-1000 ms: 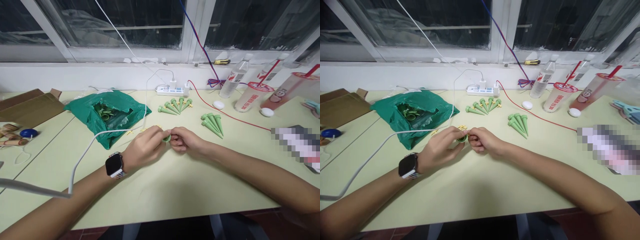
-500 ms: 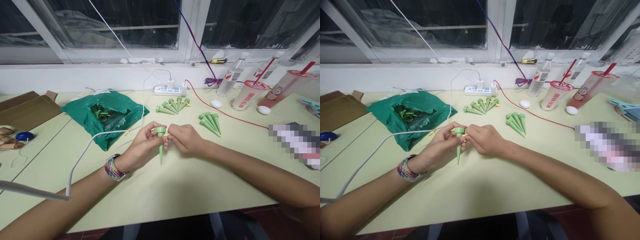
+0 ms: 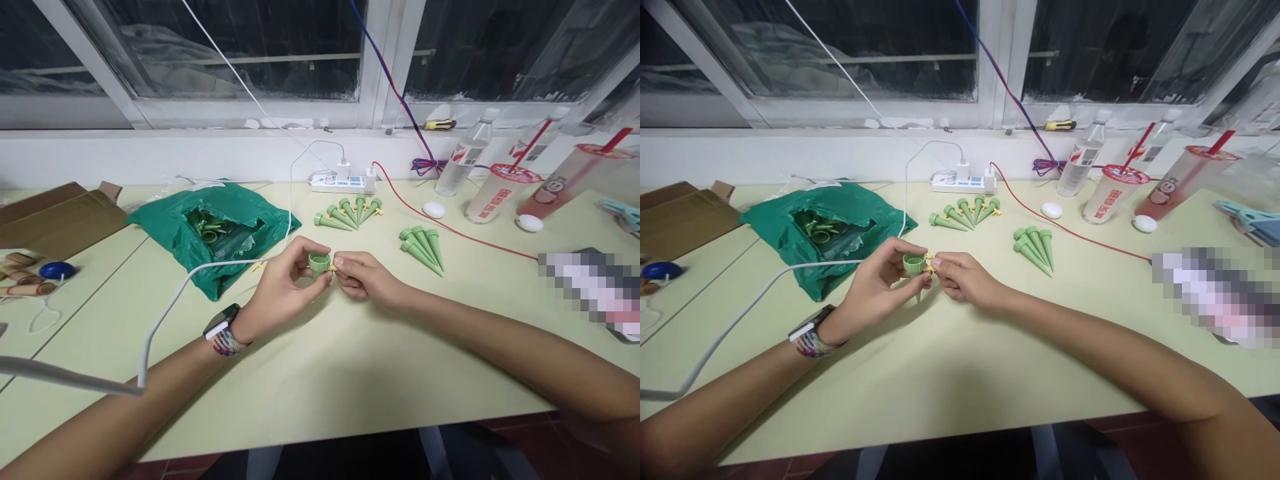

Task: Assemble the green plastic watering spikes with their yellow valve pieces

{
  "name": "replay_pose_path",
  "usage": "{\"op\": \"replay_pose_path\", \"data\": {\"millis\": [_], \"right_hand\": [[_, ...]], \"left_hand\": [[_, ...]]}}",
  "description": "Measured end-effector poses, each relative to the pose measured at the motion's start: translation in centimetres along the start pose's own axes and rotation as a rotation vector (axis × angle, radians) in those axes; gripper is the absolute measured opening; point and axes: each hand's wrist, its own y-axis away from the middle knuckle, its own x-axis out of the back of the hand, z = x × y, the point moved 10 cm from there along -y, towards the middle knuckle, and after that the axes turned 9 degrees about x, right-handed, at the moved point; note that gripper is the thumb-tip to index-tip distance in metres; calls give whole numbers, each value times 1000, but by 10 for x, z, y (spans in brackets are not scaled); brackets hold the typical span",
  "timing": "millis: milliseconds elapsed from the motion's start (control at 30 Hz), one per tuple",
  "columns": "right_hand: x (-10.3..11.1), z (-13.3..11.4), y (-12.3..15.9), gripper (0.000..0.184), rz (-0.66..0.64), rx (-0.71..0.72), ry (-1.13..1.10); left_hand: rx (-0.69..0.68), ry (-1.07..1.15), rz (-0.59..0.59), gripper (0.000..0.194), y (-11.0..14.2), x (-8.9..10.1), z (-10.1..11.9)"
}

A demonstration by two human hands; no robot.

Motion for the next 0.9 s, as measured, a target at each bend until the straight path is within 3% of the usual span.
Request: {"op": "replay_pose_path", "data": {"millis": [167,333,500,633,900], "right_hand": [[15,-8,-2,48,115,77,78],[27,-15,-1,47,169,156,247],[24,-23,5,39,164,259,541],[18,-31,8,34,162,308,746],[12,-42,11,30,98,402,957]], "left_hand": [[216,349,-105,51,-9,-11,-20],[323,445,-125,26,-8,-19,-35],[483,681,-160,24,2,-34,-44],[530,742,-154,25,5,-37,-44],[564,802,-191,21,7,-39,-39]]}}
